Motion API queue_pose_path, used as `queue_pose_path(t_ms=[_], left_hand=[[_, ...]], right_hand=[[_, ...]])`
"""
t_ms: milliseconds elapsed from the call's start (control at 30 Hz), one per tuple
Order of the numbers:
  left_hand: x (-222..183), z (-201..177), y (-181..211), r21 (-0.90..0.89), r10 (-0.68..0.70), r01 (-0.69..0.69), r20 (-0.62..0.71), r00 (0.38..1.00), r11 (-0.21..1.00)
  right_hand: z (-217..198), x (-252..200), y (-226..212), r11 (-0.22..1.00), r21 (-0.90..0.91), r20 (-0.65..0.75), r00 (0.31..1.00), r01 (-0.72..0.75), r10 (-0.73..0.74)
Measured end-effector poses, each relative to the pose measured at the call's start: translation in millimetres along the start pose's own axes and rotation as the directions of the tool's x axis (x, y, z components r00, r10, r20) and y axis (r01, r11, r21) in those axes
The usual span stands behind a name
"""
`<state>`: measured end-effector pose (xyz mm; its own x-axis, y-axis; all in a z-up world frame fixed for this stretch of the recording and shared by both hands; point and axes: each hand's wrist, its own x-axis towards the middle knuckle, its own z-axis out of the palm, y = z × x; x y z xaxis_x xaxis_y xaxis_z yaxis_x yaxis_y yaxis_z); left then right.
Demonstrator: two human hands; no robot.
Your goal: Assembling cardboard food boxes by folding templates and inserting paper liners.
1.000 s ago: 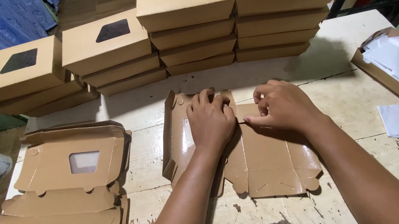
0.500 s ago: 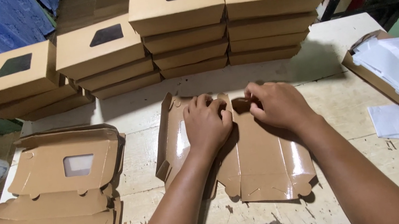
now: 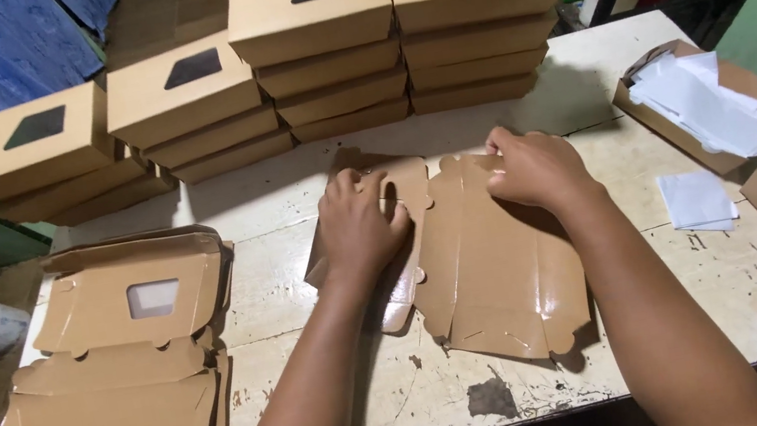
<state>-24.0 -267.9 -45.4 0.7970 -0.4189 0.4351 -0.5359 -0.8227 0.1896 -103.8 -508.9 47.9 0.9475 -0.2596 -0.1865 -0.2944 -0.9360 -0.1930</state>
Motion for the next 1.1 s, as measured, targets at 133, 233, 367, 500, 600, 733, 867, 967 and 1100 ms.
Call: queue_pose_path(t_ms=[133,233,367,500,600,733,867,967,1100], left_hand=[[5.1,-33.5,-8.8,-0.182,-0.001,0.047,0.245,0.970,0.982],[8.1,-31.9,-4.4,-0.132,0.020,0.019,0.290,0.957,0.991],[10.2,-23.9,-3.4,-0.085,0.040,-0.020,0.236,0.971,0.996],[12.6,-12.8,-7.4,-0.074,0.105,-0.099,0.080,0.991,0.992],[15.9,12.2,-19.4,-0.096,0.101,-0.109,-0.079,0.992,0.989],[18.6,-4.5,-13.1,-0.168,0.033,-0.048,-0.093,0.995,0.985],[20.0,-18.2,-7.2,-0.259,-0.035,0.031,-0.012,0.999,0.965],[19.6,-19.4,-8.5,-0.280,-0.062,0.063,0.012,0.998,0.958],[25.6,-11.1,-20.8,-0.422,-0.124,0.130,0.042,0.991,0.897]], right_hand=[[-7.5,-11.8,0.8,0.997,0.057,0.059,0.997,-0.053,0.050],[4.7,-3.1,4.8,1.000,-0.001,0.041,0.999,0.005,-0.005],[5.5,-9.8,-6.1,0.984,-0.077,-0.019,0.987,0.160,-0.162],[16.0,-3.1,-7.1,0.964,-0.098,-0.096,0.962,0.246,-0.255],[19.2,3.6,-3.8,0.943,-0.133,-0.260,0.907,0.306,-0.331],[11.0,-7.9,-14.6,0.912,-0.178,-0.344,0.845,0.369,-0.409],[-7.0,-21.2,-33.5,0.930,-0.003,-0.015,0.930,0.368,-0.368],[-9.7,-19.9,-40.9,0.951,0.030,0.105,0.946,0.306,-0.308],[-5.9,-9.0,-42.9,0.954,0.016,0.107,0.948,0.300,-0.300]])
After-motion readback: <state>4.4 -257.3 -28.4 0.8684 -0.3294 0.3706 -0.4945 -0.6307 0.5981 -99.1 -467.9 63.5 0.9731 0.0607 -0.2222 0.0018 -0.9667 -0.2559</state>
